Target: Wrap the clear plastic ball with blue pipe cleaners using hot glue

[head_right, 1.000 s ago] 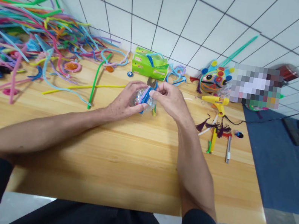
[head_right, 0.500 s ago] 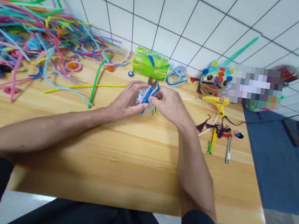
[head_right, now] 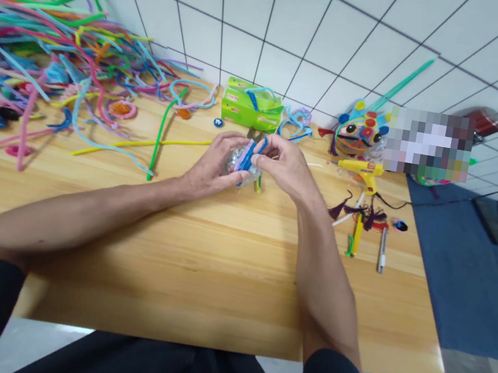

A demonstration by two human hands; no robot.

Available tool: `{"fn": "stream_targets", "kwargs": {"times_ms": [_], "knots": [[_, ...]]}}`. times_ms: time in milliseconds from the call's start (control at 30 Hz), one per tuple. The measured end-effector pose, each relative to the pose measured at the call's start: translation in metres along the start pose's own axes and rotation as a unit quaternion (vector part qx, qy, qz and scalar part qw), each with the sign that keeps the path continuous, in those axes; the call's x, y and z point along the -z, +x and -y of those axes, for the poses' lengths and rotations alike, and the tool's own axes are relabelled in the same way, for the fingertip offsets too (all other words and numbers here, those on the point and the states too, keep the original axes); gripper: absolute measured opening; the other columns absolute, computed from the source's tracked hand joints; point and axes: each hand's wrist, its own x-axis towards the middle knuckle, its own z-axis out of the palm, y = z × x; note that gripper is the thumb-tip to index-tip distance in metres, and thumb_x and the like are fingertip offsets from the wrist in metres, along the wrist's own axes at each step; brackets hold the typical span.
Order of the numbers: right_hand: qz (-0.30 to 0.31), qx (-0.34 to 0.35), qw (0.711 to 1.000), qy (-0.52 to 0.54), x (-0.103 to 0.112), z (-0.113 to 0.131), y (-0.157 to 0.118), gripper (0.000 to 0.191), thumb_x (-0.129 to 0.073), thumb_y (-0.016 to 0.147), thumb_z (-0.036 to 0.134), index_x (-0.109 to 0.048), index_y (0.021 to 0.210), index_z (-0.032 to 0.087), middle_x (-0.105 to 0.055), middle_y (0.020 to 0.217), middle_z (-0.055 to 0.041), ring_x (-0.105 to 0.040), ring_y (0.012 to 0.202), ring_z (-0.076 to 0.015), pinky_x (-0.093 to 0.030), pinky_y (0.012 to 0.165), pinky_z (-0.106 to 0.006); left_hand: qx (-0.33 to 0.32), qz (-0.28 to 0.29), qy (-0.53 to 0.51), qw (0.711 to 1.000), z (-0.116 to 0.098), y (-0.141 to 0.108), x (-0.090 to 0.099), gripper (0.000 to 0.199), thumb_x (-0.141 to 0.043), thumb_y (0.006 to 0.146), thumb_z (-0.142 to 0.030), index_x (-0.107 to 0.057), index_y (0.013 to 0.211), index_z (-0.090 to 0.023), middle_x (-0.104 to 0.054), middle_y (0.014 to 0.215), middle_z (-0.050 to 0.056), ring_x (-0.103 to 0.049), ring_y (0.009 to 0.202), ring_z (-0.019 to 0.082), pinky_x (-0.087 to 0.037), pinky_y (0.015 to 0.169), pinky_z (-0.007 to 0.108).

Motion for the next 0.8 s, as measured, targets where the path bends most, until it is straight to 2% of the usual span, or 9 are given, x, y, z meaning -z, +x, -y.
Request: {"fn": "stream_targets", "kwargs": {"times_ms": [167,367,633,733,800], "knots": [[-0.031,-0.012,0.999,0.041,-0.0006,-0.0072,0.0045,0.020,-0.083,0.072,0.035,-0.071,0.083,0.023,-0.066,0.078,0.0024,-0.059,0.080,-0.0174,-0.050,0.080,-0.033,-0.004,0.009,-0.009,1.000,0.0052,0.0042,-0.0005,0.064,-0.070,0.102,-0.054,-0.048,0.155,-0.025,-0.056,0.156,0.019,-0.052,0.153,0.037,-0.043,0.131,0.061],[-0.027,-0.006,0.998,0.048,0.0006,-0.0100,0.0057,0.026,-0.086,0.069,0.036,-0.070,0.084,0.022,-0.067,0.081,0.0025,-0.058,0.079,-0.0163,-0.049,0.079,-0.032,-0.031,0.005,-0.012,0.999,0.0071,0.0020,0.0008,0.063,-0.067,0.104,-0.054,-0.046,0.156,-0.025,-0.055,0.156,0.019,-0.052,0.153,0.035,-0.044,0.130,0.061],[-0.019,-0.011,0.998,0.064,0.0000,-0.0104,0.0053,0.030,-0.089,0.068,0.038,-0.067,0.082,0.023,-0.065,0.080,0.0027,-0.059,0.078,-0.0165,-0.050,0.080,-0.033,-0.028,0.003,0.004,1.000,0.0073,0.0000,-0.0007,0.063,-0.066,0.104,-0.058,-0.045,0.155,-0.026,-0.053,0.155,0.019,-0.052,0.153,0.033,-0.047,0.128,0.061],[-0.012,-0.014,0.998,0.066,0.0001,-0.0095,0.0046,0.035,-0.093,0.066,0.040,-0.068,0.083,0.023,-0.067,0.079,0.0028,-0.059,0.077,-0.0166,-0.051,0.078,-0.033,-0.023,0.014,0.006,1.000,0.0052,-0.0002,0.0014,0.064,-0.066,0.104,-0.058,-0.046,0.156,-0.027,-0.051,0.161,0.019,-0.048,0.158,0.034,-0.045,0.130,0.062],[-0.006,-0.017,0.998,0.062,-0.0001,-0.0088,0.0044,0.036,-0.094,0.066,0.041,-0.069,0.084,0.023,-0.067,0.078,0.0028,-0.059,0.075,-0.0168,-0.051,0.076,-0.033,-0.009,0.015,0.005,1.000,0.0034,0.0011,0.0033,0.073,-0.071,0.100,-0.059,-0.043,0.159,-0.027,-0.049,0.166,0.019,-0.043,0.162,0.037,-0.040,0.133,0.063]]}}
